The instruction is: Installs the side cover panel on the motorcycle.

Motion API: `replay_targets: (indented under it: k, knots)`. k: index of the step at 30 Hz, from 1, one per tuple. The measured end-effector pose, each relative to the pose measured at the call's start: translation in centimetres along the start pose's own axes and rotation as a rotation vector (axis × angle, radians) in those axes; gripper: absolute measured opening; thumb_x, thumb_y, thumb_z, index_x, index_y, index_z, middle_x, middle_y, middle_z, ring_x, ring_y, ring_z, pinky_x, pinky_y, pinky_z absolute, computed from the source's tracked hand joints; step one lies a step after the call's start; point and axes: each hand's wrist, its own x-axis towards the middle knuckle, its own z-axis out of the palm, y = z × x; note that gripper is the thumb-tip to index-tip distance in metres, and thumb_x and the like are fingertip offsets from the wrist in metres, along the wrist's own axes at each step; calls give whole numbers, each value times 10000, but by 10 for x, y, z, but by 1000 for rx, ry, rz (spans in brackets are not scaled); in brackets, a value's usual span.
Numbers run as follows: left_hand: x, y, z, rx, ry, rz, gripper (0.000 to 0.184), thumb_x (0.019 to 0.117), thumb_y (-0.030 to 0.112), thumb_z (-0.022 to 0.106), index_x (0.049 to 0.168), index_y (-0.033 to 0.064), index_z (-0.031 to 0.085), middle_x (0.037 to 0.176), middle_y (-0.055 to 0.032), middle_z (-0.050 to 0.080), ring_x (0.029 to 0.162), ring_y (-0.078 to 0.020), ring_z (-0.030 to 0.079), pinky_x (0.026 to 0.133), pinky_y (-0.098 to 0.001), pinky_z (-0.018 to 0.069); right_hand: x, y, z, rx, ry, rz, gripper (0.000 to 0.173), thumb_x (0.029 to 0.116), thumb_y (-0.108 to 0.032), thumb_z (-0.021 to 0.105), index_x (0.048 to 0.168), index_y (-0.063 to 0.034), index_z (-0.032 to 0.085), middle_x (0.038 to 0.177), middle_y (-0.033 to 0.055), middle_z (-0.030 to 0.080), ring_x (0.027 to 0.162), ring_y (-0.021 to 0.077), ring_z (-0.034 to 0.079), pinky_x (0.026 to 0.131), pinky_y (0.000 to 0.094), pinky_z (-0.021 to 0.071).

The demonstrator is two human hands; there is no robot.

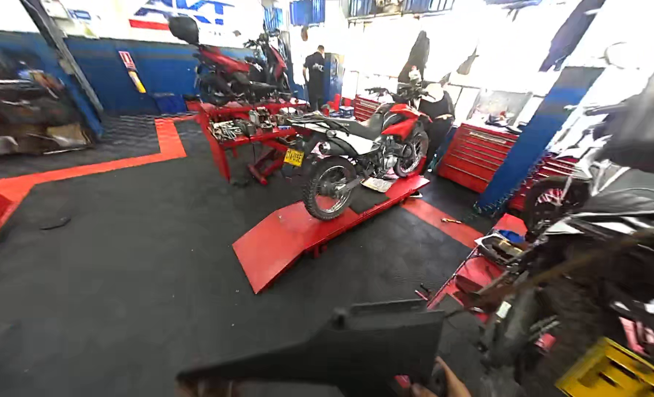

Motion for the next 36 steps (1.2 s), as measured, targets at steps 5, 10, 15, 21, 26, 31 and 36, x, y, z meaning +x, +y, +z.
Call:
replay_targets:
  k: [5,10,15,21,26,31,36]
  knots:
    - [242,-63,127,171,-120,-205,417,1123,405,294,1178,142,613,966,5,746,875,-143,732,765,-364,628,172,17,69,162,191,119,427,881,-37,721,1272,17,559,1064,88,744,984,190,728,908,413,613]
    - [379,-195,381,140,-491,-268,350,1119,380,341,1165,148,600,950,30,712,893,-93,701,802,-325,608,296,-3,51,222,533,156,274,916,18,677,1180,19,607,1030,104,749,944,216,738,881,432,625]
    - [355,-336,633,388,-1333,-201,217,1089,269,494,1154,141,657,921,41,688,785,-46,662,707,-250,594,365,-13,-31,181,877,97,184,967,36,580,1142,-1,627,912,88,748,832,207,728,808,419,615]
    - [223,-522,694,456,-2580,310,216,1019,322,598,1070,189,761,922,15,754,863,-154,731,777,-451,610,508,-40,-111,96,1218,3,522,914,-10,713,1407,-29,544,1142,28,718,950,144,697,844,354,607]
    - [165,-623,722,101,-2896,-187,277,1043,307,571,1144,132,759,1042,-15,759,998,-132,716,936,-399,582,611,-35,-147,315,1718,-54,269,904,14,703,1159,-65,672,958,13,762,857,120,729,829,335,629]
    - [112,-714,746,-99,-2928,-654,282,1046,279,566,1156,110,763,1034,-16,768,991,-90,714,957,-364,576,675,-2,-208,178,2083,-114,196,970,-35,637,1166,-30,646,888,54,740,749,159,708,744,349,626]
    - [87,-792,737,-269,-3005,-715,300,1049,299,556,1204,146,762,1080,-28,765,1044,-128,709,999,-396,556,736,41,-261,158,2431,12,356,984,-23,581,1332,-8,508,1026,27,711,899,98,704,851,300,615]
